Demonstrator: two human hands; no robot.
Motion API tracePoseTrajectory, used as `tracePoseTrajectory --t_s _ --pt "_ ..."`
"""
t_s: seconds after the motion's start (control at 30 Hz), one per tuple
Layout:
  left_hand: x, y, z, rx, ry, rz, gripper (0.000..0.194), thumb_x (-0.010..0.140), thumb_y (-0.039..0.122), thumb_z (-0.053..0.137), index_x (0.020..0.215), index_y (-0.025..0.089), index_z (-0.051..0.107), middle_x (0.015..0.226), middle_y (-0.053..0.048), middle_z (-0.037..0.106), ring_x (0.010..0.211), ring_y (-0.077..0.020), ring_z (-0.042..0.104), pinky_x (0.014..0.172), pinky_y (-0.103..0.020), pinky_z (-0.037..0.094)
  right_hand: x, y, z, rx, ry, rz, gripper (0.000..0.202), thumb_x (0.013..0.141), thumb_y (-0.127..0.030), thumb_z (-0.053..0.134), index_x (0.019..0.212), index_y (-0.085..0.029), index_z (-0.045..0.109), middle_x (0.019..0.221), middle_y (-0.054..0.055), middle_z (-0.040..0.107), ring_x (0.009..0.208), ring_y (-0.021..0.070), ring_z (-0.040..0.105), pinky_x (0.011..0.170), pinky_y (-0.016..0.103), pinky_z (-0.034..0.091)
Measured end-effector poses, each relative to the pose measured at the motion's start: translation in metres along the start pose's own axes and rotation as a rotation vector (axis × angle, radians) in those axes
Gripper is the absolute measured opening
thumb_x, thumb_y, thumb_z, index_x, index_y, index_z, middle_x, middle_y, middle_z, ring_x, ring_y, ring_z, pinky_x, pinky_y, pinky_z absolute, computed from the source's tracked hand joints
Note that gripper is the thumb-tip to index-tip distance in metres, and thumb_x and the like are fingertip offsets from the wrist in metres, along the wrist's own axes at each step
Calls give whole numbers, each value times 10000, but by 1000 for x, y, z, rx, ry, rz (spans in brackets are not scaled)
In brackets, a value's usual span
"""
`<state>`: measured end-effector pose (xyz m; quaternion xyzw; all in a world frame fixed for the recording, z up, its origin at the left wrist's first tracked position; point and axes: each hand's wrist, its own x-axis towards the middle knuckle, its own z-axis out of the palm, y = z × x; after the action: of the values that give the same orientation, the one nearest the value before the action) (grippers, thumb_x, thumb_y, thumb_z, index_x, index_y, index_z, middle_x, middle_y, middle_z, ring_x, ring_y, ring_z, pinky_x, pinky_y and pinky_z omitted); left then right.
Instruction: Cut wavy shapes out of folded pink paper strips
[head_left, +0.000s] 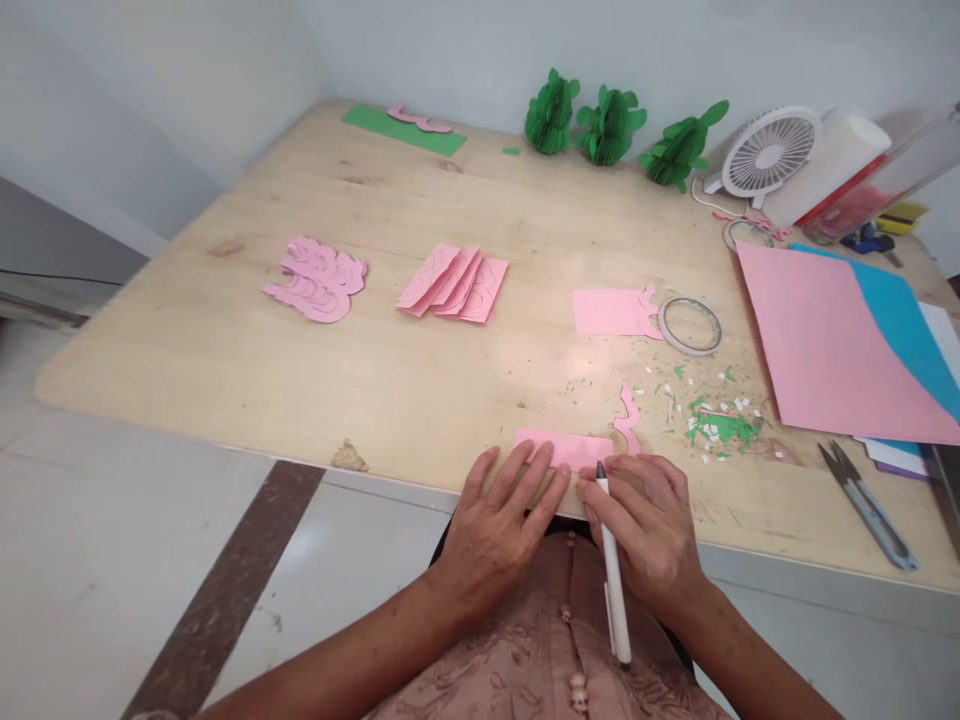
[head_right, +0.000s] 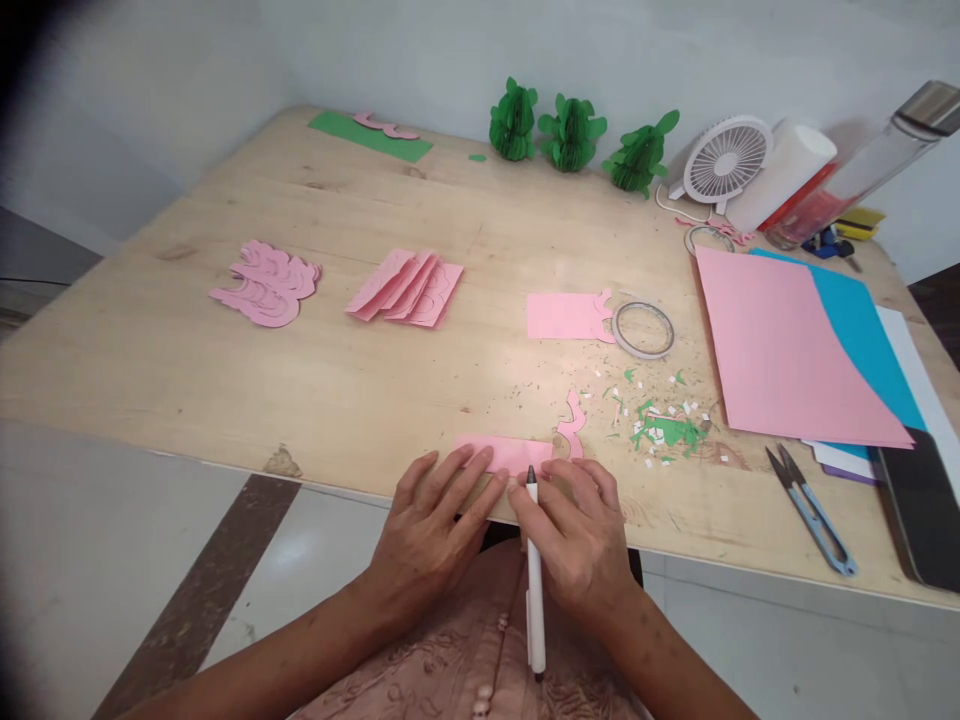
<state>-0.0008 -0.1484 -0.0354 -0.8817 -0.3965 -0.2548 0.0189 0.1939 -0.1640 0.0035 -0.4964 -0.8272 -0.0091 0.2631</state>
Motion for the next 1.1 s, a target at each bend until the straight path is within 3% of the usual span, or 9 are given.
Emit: tracePoseTrajectory --t_s 0.27,0.7,1.1 --pt "1 -1 -1 10 -2 17 416 878 184 554 1294 175 568 1387 -106 552 1341 -284 420 1135 -498 253 -8 1 0 -60 98 87 181 859 -125 605 1017 -190 666 844 43 737 984 256 620 930 457 386" --pt "2 0 -2 4 5 14 398 875 163 542 1270 166 584 1386 -120 550 1345 -289 419 1131 -497 260 -11 1 -2 -81 177 84 250 830 -94 615 1041 -225 646 881 36 754 972 253 640 923 464 404" --pt "1 0 0 -18 8 2 415 863 166 575 1277 164 579 1362 -117 574 1320 -286 447 1134 -497 252 -2 -1 -4 -29 148 182 232 864 -101 577 1071 -190 633 893 55 739 981 256 625 901 443 396"
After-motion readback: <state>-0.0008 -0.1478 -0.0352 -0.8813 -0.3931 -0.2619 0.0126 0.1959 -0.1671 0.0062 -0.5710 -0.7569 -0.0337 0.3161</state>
